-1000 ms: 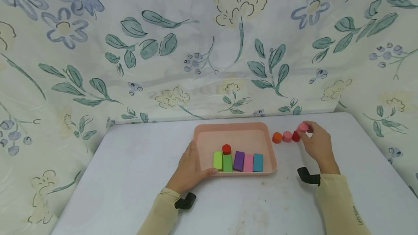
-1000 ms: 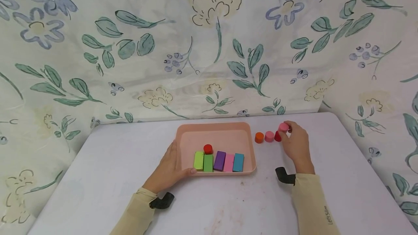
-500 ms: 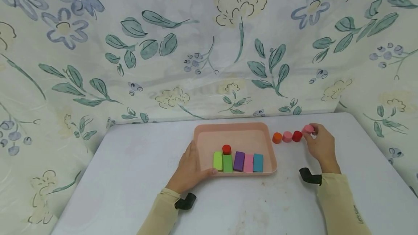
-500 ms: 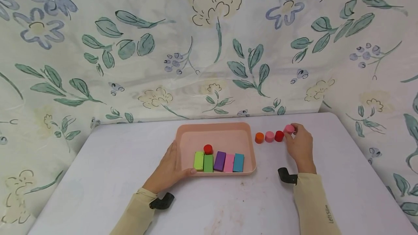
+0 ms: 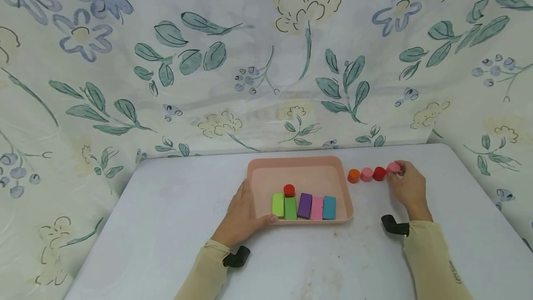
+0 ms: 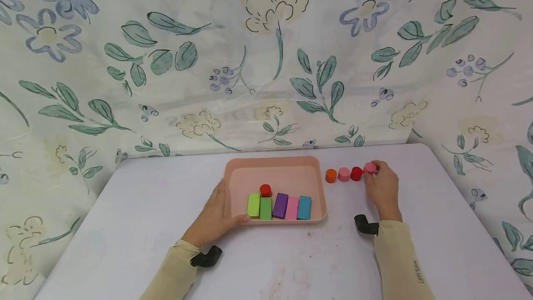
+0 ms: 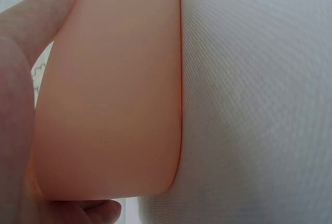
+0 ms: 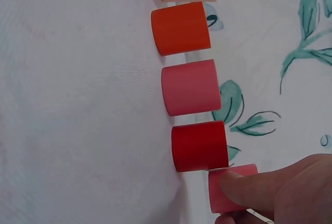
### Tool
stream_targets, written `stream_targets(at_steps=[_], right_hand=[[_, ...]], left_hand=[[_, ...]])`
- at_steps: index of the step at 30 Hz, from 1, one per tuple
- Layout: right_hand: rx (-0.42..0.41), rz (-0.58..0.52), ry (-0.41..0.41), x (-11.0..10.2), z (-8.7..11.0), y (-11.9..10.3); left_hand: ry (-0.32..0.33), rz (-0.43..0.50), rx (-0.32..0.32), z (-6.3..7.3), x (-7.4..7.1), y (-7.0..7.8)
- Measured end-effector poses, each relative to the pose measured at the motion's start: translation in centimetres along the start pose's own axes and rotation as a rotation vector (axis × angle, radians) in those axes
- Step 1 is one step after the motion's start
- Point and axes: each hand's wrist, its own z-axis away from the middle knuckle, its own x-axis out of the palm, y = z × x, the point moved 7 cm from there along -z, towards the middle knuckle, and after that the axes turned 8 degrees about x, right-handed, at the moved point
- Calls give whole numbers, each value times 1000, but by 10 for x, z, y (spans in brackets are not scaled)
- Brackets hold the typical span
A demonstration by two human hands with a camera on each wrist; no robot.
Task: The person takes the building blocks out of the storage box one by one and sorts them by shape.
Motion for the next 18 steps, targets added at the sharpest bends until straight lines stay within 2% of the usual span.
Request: stream_targets(at_steps=[18], right_hand=[[41, 11, -38, 11, -7, 12]], left_hand=[[7, 2, 8, 0, 0, 2]])
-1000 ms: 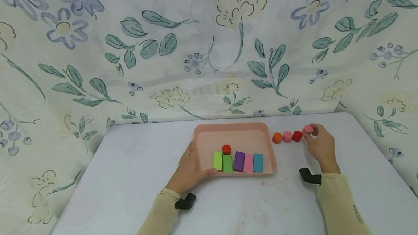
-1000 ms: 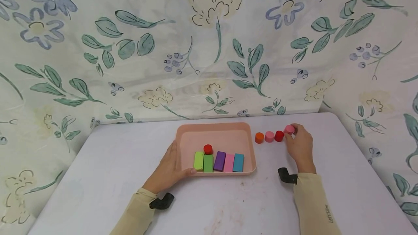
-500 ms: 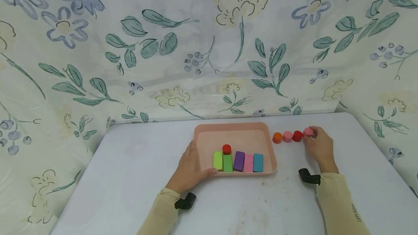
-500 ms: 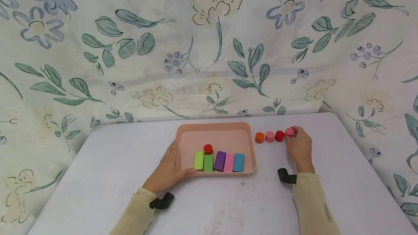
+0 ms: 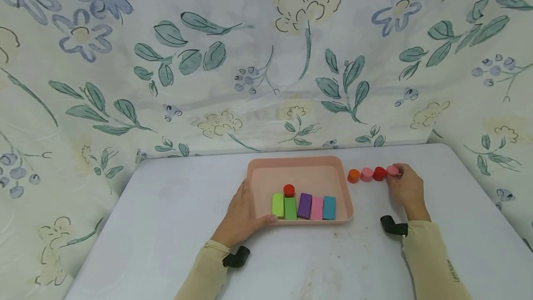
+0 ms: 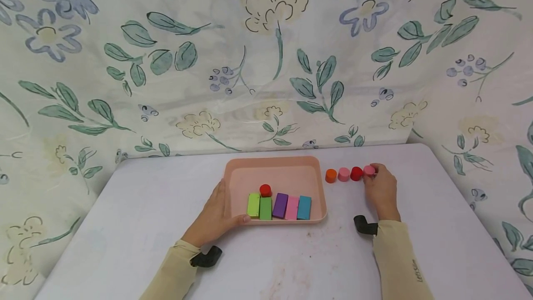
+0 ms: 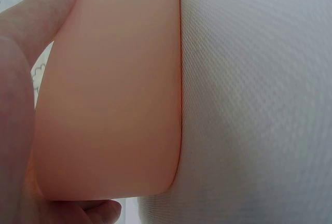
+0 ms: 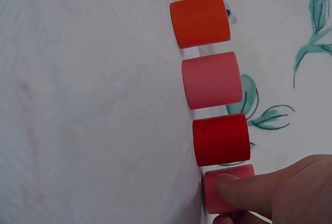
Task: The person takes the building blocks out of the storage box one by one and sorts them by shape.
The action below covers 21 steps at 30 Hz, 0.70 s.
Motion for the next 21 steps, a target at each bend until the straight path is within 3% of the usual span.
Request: stream_targets(at_steps=[9, 21], right_hand=[[38, -2, -22, 2, -1, 2], [23, 10, -21, -9, 3, -6]], left_hand=[[2, 16, -1, 0, 0, -1], [-5, 9, -21, 1, 0, -1]])
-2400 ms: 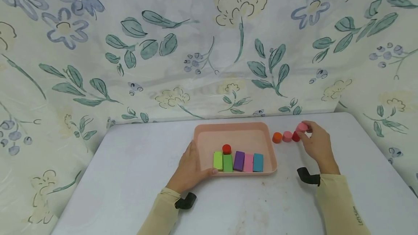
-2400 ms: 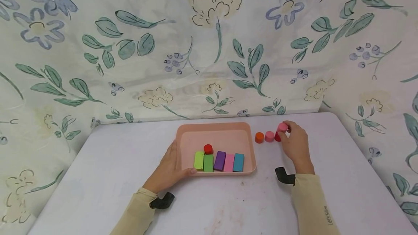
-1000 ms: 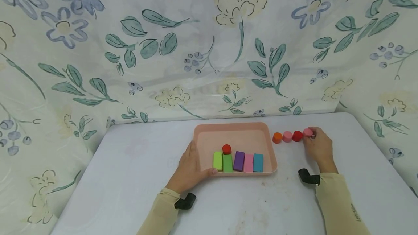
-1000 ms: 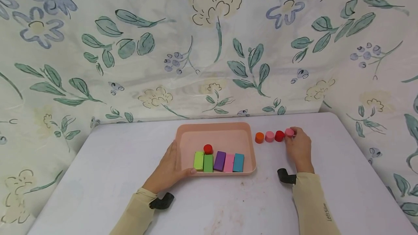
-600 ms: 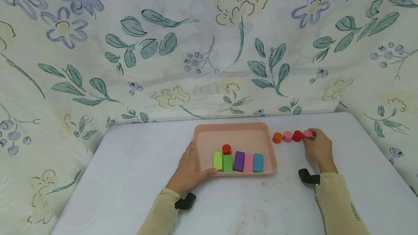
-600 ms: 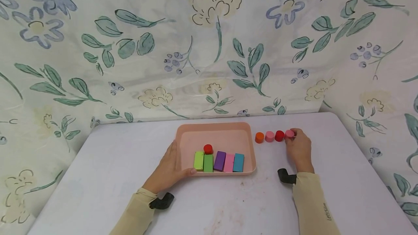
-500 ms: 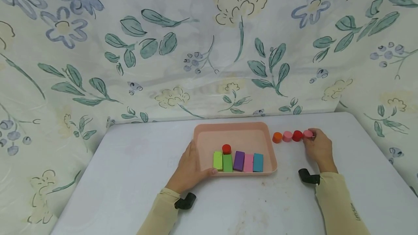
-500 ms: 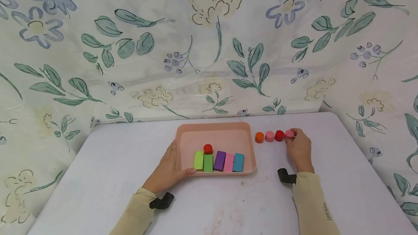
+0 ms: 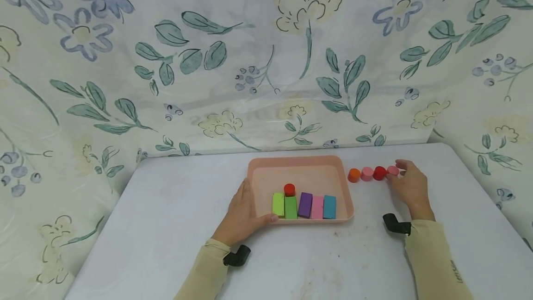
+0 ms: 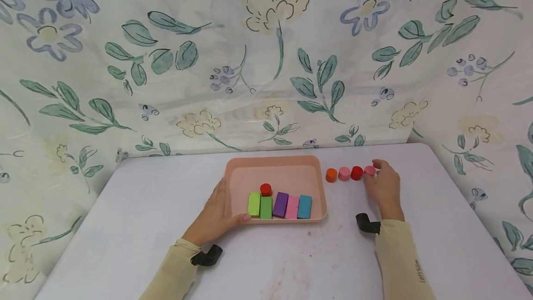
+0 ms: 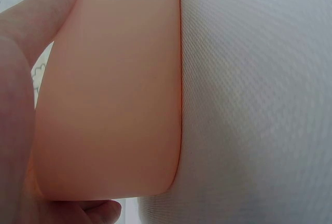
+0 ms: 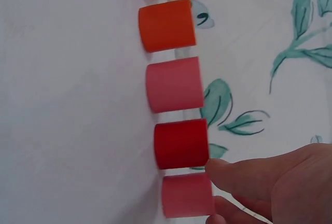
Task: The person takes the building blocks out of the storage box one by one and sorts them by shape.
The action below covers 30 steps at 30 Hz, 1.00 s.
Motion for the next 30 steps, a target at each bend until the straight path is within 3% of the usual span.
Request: stream_targets(at_steps=[12, 21, 30], right_hand=[[-38, -34, 37, -7, 18, -28], [-246, -30, 55, 1, 46, -62], [-318, -18, 4, 21, 58, -78]], left_hand=[[3, 15, -1, 0, 0, 1], [5, 18, -4, 1, -1, 1], [-2, 4, -13, 0, -1, 1]])
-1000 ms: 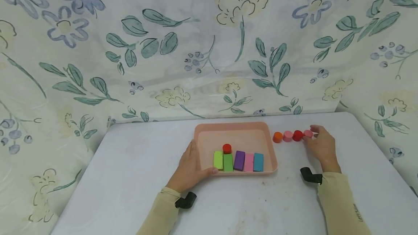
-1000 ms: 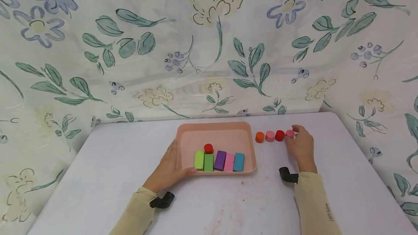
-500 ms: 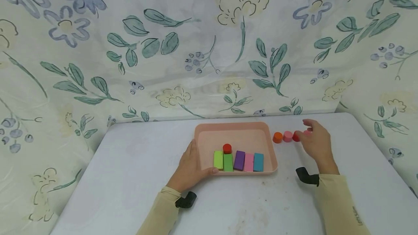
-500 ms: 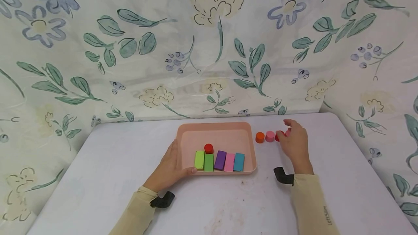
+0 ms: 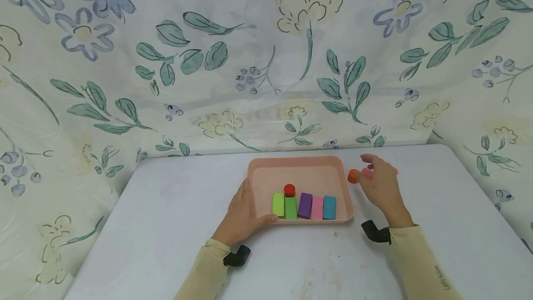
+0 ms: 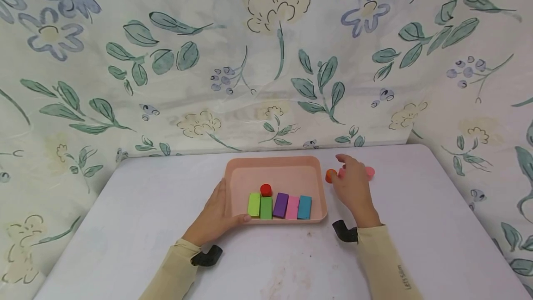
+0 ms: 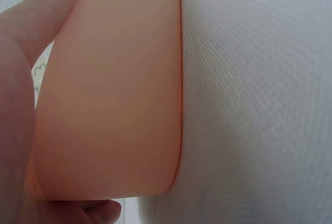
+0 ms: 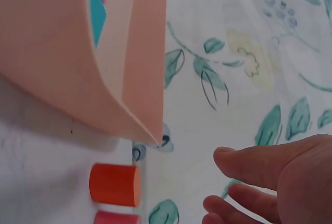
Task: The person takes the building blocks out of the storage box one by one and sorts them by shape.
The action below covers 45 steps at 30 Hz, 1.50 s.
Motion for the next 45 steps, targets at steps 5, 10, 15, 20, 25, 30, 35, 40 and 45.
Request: stream_targets(at_steps=[5, 10, 15, 20, 25, 30, 35, 40, 45], right_hand=[[-31, -18, -13, 10, 5, -10], [-53, -6, -50, 23, 11, -19], [-63, 3, -65, 33, 17, -26], [-67, -10, -81, 42, 20, -31], [-122, -16, -84, 49, 23, -39], [-163, -10, -95, 58, 29, -48], [-154, -33, -123, 67, 37, -54], [-172, -63, -133, 77, 40, -60], [-186, 8, -83, 85, 42, -65]], left_hand=[[-3, -1, 3, 0, 0, 0], [-5, 10, -7, 1, 0, -1], [-6, 18, -10, 1, 1, -2], [-6, 26, -9, 1, 1, -3], [-9, 25, -11, 1, 1, -4], [-6, 25, -4, 1, 1, -5], [-3, 18, 2, 0, 2, -5], [-6, 18, 2, 1, 1, -3], [-2, 27, -3, 1, 1, -2]])
